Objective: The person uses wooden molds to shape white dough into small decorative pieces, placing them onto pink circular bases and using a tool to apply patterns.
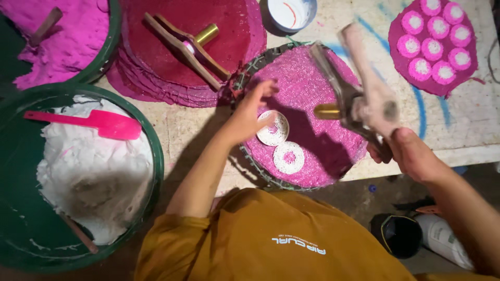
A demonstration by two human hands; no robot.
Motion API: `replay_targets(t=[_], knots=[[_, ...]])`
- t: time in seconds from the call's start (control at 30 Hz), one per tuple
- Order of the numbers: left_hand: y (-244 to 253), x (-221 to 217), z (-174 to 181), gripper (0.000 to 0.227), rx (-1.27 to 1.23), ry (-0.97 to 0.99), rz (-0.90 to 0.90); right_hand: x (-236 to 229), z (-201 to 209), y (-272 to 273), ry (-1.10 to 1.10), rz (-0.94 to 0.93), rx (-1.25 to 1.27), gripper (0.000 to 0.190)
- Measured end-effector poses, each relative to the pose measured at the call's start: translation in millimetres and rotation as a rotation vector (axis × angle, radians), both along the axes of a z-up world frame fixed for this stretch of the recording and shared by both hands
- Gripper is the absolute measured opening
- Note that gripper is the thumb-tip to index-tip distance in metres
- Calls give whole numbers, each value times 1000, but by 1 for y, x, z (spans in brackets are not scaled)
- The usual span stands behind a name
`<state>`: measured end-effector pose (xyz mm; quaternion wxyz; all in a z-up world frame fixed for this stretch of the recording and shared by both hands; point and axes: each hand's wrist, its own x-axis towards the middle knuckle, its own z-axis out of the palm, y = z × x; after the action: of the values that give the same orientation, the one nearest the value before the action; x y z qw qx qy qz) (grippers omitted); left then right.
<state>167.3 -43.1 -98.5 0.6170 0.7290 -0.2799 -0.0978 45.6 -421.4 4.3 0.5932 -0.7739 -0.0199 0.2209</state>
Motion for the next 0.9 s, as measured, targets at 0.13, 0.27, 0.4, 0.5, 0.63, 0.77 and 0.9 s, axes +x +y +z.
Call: replay_targets(t=[0.13,0.27,0.4,0.5,0.63,0.77,0.9], knots=[[3,-31,16,122,524,-275,-58,-30,-12,9,-76,-206,134,108],[1,-41,27,117,608,-327,-47,-42,-25,19,-29,-292,374,109],[-2,-29,27,120,666,-212,-83,-57,-34,13,-44,-429,395,108],[-6,-4,25,118,660,-222,-53,-63,-38,8,-38,-432,420,113],[-17,35,20,116,594,-276,11,-61,-39,11,-51,-431,407,112],[-21,55,17,111,665,-219,-16,-55,-40,20,-80,-398,307,115],[-23,61,22,87,338,-25,-60,-33,-44,29,13,-303,259,98]])
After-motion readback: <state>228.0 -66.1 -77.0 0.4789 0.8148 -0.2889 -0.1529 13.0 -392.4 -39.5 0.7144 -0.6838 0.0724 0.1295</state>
